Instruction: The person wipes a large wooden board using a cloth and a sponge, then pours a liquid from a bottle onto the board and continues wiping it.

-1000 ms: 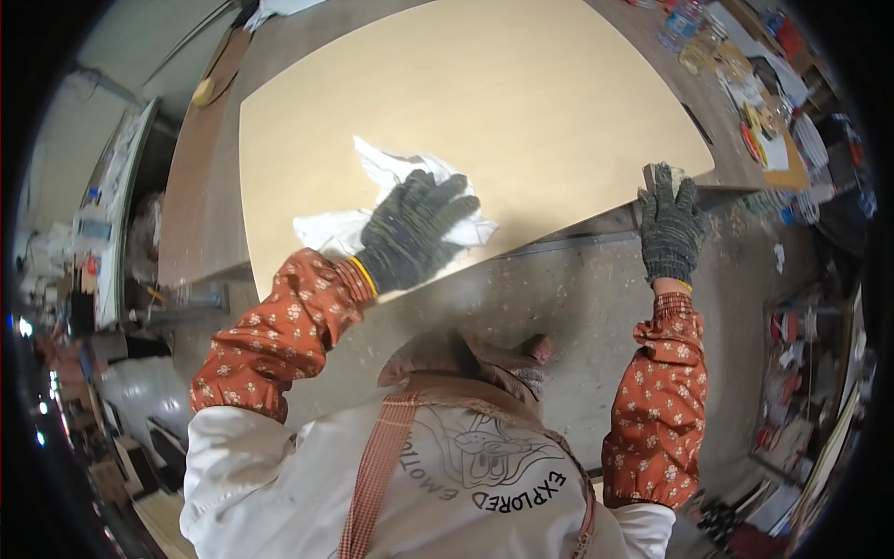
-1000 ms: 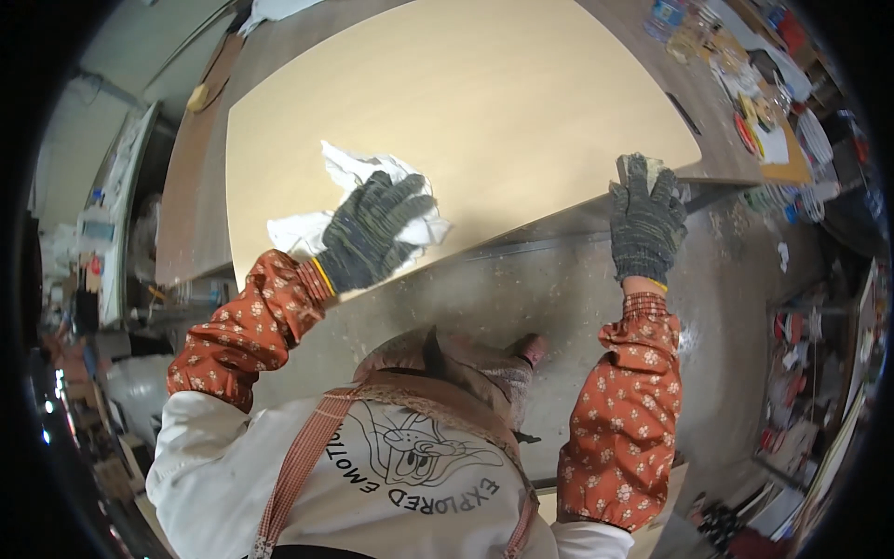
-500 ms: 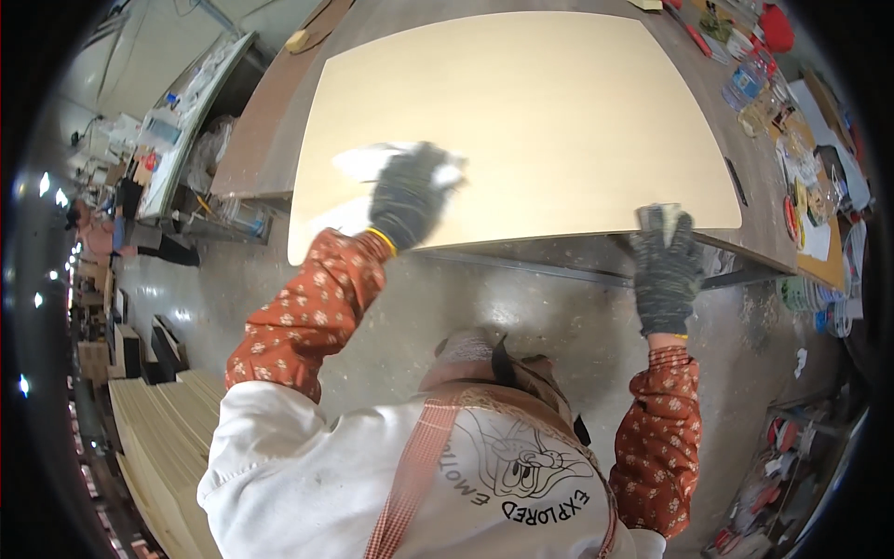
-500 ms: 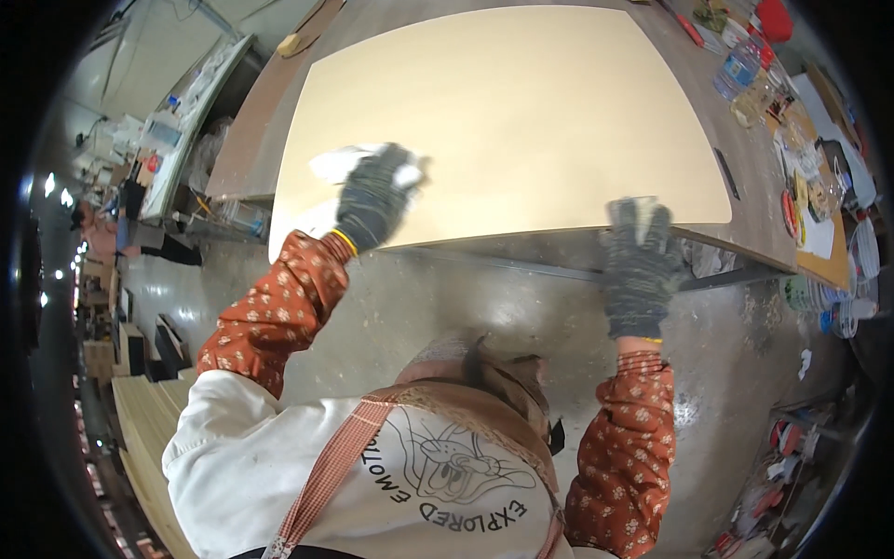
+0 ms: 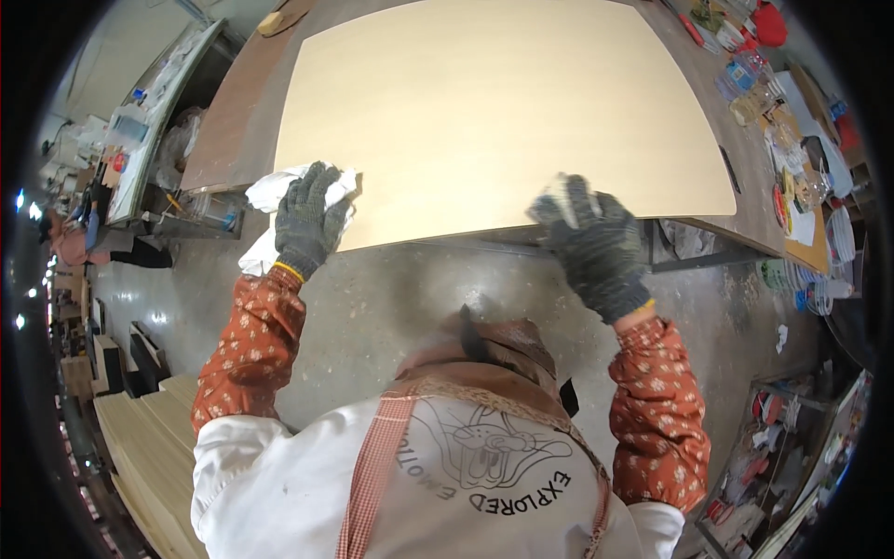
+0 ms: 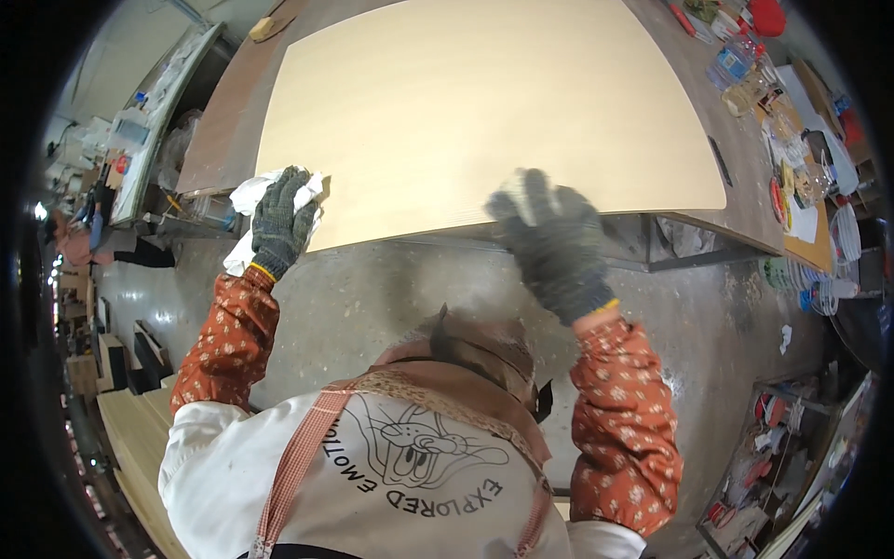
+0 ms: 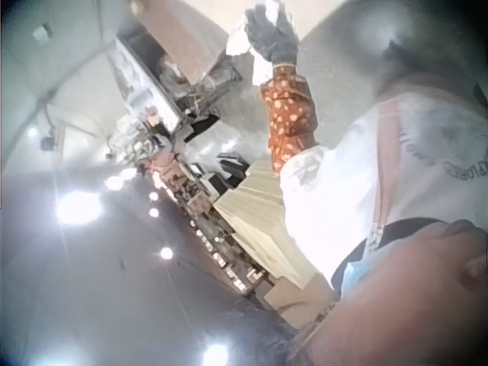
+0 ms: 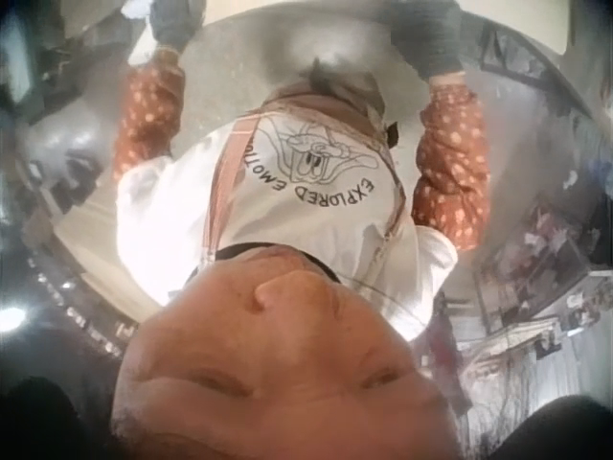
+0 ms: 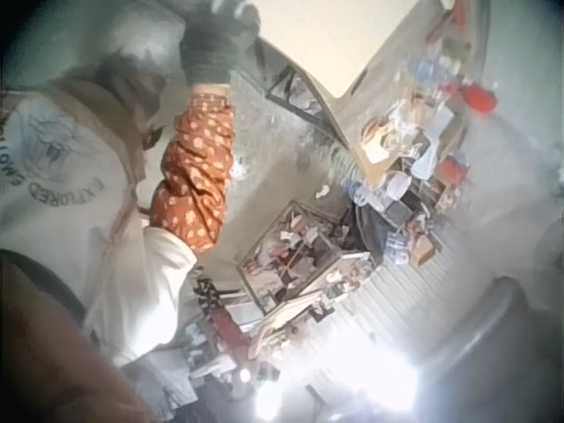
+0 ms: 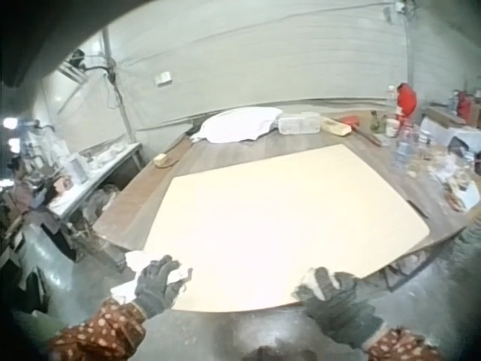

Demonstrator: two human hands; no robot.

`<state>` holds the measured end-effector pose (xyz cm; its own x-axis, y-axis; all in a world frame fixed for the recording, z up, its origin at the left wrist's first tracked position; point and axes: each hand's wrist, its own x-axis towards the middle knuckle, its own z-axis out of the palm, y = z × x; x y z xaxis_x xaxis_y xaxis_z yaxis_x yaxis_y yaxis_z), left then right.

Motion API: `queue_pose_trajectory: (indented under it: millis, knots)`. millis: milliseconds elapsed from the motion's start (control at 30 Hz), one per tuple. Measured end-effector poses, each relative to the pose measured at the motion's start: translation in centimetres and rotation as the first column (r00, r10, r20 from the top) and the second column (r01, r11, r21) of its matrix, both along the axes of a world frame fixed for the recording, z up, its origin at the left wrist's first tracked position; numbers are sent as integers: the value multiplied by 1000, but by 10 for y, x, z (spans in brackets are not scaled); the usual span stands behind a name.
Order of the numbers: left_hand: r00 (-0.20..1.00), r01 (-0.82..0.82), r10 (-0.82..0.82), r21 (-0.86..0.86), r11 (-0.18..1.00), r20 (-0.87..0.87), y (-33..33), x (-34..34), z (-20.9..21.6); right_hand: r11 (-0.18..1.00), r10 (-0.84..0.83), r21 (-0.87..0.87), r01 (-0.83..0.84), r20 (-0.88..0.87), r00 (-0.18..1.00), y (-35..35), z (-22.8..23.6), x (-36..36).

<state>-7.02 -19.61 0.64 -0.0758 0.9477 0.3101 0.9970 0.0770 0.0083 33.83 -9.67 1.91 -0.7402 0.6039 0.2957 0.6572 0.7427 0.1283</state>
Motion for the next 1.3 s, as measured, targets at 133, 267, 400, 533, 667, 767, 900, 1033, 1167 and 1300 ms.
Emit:
queue_pose_trajectory:
  millis: [133, 267, 400, 533, 667, 767, 900, 1033, 1167, 1300]
  knots:
    - [956, 291, -292, -40, 956, -16, -15, 20, 17, 994, 47, 91, -55, 83, 995, 14, 18, 12]
    - [940, 340, -340, -13, 940, -22, -26, 21, 18, 992, 60, 95, -77, 165, 984, 24, 9, 17]
    - [949, 316, -317, -25, 948, -5, -22, 24, 15, 982, 172, 38, -184, 218, 961, 33, 20, 11]
    - [975, 217, -217, -4, 976, -42, -31, 26, 8, 953, 288, 29, -303, 228, 930, 52, 38, 35]
    - [989, 139, -132, 105, 985, -65, -30, 31, 1, 900, 417, 20, -436, 254, 873, 46, 42, -7]
    - [997, 42, -37, 76, 996, -74, -34, 31, 1, 879, 476, -31, -476, 130, 870, 64, 36, 0]
    - [997, -4, 10, 88, 996, -70, -33, 38, 0, 888, 430, 118, -444, 122, 894, 74, 32, 0]
    - [999, -22, 27, 126, 992, -38, -37, 34, 0, 899, 439, 20, -438, -50, 897, 65, 24, -107]
    - [999, -35, 36, 116, 993, -1, -33, 37, 4, 968, 201, -129, -215, -112, 973, 77, 27, -186]
    - [1000, -5, 4, 66, 998, 4, -40, 29, 0, 960, 251, -120, -253, -29, 968, 79, 25, -205]
